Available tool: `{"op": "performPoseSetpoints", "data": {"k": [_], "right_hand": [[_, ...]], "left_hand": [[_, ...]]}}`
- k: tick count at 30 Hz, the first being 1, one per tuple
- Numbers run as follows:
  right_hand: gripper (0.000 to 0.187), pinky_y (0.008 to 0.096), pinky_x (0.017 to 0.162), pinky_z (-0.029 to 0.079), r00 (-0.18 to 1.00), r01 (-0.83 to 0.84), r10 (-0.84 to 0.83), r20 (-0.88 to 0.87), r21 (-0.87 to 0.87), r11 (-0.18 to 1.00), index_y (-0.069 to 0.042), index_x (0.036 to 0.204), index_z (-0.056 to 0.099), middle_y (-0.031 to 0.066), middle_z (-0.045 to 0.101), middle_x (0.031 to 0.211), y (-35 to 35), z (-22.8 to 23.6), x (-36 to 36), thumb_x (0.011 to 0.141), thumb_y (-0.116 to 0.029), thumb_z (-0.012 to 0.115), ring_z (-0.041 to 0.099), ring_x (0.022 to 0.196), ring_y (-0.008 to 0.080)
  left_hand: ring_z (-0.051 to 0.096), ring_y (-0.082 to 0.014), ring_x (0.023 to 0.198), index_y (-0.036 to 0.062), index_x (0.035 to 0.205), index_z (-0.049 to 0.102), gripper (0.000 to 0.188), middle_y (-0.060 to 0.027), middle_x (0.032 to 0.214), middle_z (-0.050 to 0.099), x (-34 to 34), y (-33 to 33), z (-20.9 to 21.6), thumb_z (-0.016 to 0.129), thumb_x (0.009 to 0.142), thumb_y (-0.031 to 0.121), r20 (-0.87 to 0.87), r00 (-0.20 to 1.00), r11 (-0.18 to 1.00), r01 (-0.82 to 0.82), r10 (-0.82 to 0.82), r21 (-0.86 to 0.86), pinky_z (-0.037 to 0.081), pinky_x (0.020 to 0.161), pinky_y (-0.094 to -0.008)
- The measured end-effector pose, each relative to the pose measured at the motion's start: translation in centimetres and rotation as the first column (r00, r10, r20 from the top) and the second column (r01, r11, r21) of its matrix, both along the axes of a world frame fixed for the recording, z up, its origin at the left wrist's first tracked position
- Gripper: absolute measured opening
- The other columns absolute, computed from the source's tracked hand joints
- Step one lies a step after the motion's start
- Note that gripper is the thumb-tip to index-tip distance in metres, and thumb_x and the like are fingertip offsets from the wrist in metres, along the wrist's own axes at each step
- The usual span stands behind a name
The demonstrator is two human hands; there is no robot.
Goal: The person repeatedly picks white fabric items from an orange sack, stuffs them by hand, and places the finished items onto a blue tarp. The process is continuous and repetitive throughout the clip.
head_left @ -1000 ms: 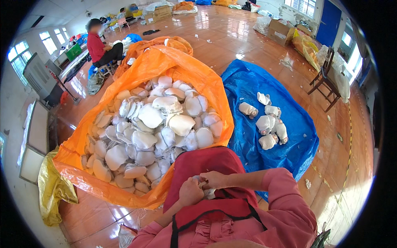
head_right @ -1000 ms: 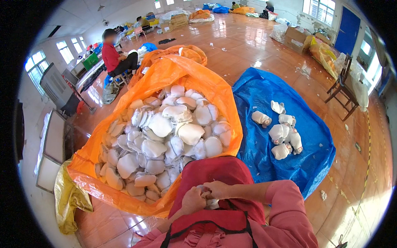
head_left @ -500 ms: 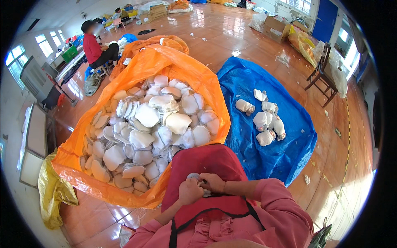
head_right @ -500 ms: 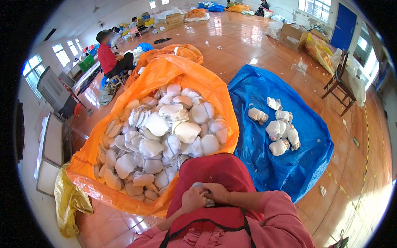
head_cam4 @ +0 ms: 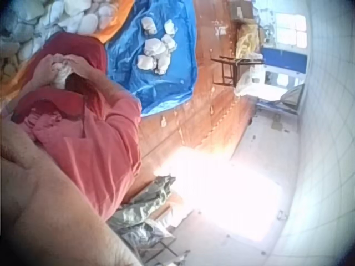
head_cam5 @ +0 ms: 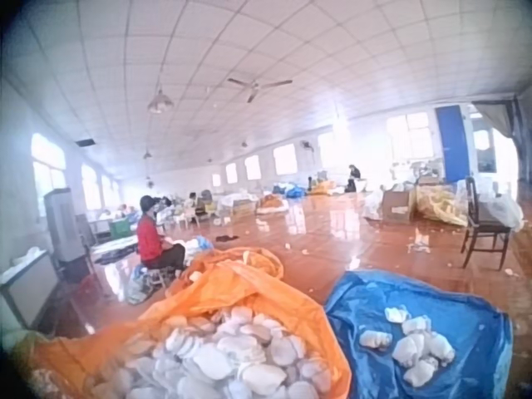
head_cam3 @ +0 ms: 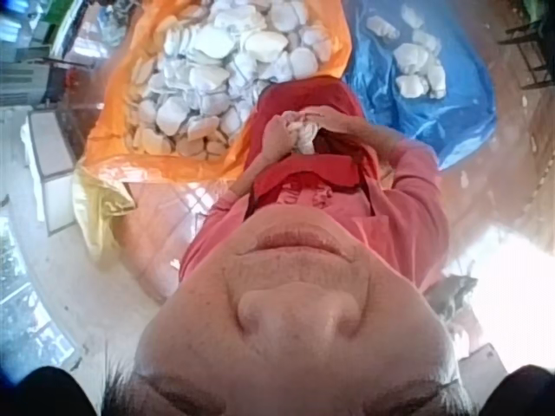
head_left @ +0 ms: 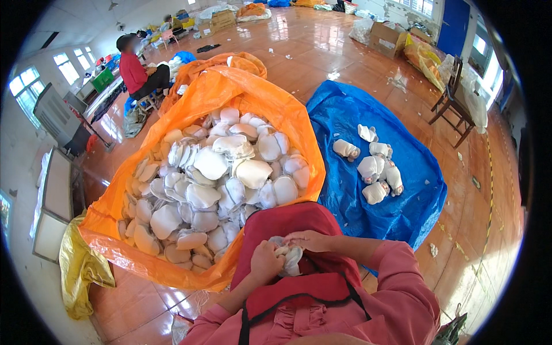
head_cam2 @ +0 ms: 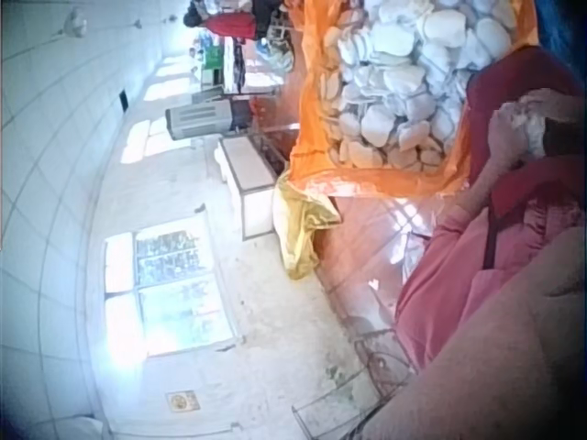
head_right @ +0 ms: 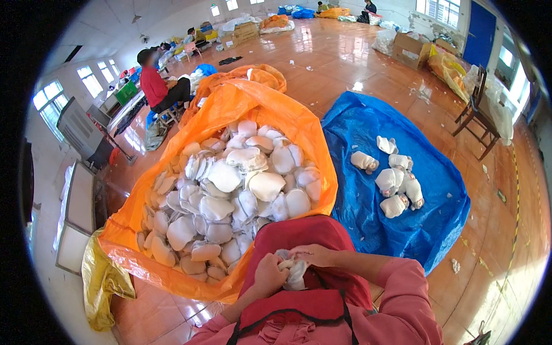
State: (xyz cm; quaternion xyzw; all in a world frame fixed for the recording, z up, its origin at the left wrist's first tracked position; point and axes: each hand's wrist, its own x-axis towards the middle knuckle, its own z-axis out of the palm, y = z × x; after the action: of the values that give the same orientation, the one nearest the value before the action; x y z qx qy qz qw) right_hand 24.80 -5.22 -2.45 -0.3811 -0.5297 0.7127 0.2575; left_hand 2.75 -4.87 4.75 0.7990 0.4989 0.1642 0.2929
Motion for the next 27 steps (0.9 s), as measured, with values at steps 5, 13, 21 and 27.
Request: {"op": "performPoseSetpoints", "data": {"k": [5,13,21,27], "right_hand": [[0.070,0.0361,0.107,0.037,0.991,0.133,-0.126,-0.044,0.419,0.898,-0.009,0.145,0.038,0.0101,0.045,0.135,1.3,3.3,-1.1,0.085,-0.021,0.072,0.043,0.128,0.0213],[0.071,0.0368,0.101,0.040,0.975,-0.195,0.127,0.180,0.440,0.876,-0.007,0.134,0.045,0.0120,0.050,0.128,2.4,6.2,-3.2,0.076,-0.027,0.079,0.052,0.116,0.0225],[0.052,0.0344,0.088,0.049,0.967,0.115,-0.164,0.193,0.239,0.964,-0.006,0.119,0.052,0.0114,0.064,0.105,-2.1,5.1,-6.2,0.076,-0.024,0.075,0.063,0.098,0.0226],[0.050,0.0323,0.093,0.046,0.987,0.160,-0.156,-0.047,0.078,0.984,-0.008,0.125,0.051,0.0065,0.060,0.113,-3.6,4.0,-5.9,0.083,-0.022,0.075,0.056,0.107,0.0176]], "left_hand": [[0.061,-0.0225,0.075,0.0015,0.087,0.061,0.020,-0.0105,0.083,0.061,-2.7,3.4,0.3,0.069,0.073,0.013,0.270,0.963,0.960,0.081,-0.006,-0.267,0.050,0.068,-0.0334],[0.059,-0.0076,0.079,0.0059,0.097,0.060,0.014,0.0004,0.089,0.062,-5.7,3.4,-0.1,0.065,0.085,0.002,0.633,0.700,0.605,0.358,0.331,-0.711,0.049,0.071,-0.0231],[0.059,-0.0100,0.089,0.0074,0.106,0.058,0.021,-0.0004,0.099,0.063,-7.2,1.4,-1.4,0.067,0.087,0.006,0.604,0.683,0.511,0.376,0.410,-0.773,0.049,0.080,-0.0259],[0.056,-0.0083,0.097,0.0095,0.112,0.055,0.028,0.0010,0.104,0.061,-7.9,1.3,-0.9,0.069,0.087,0.009,0.666,0.708,0.467,0.518,0.237,-0.717,0.046,0.087,-0.0263]]}}
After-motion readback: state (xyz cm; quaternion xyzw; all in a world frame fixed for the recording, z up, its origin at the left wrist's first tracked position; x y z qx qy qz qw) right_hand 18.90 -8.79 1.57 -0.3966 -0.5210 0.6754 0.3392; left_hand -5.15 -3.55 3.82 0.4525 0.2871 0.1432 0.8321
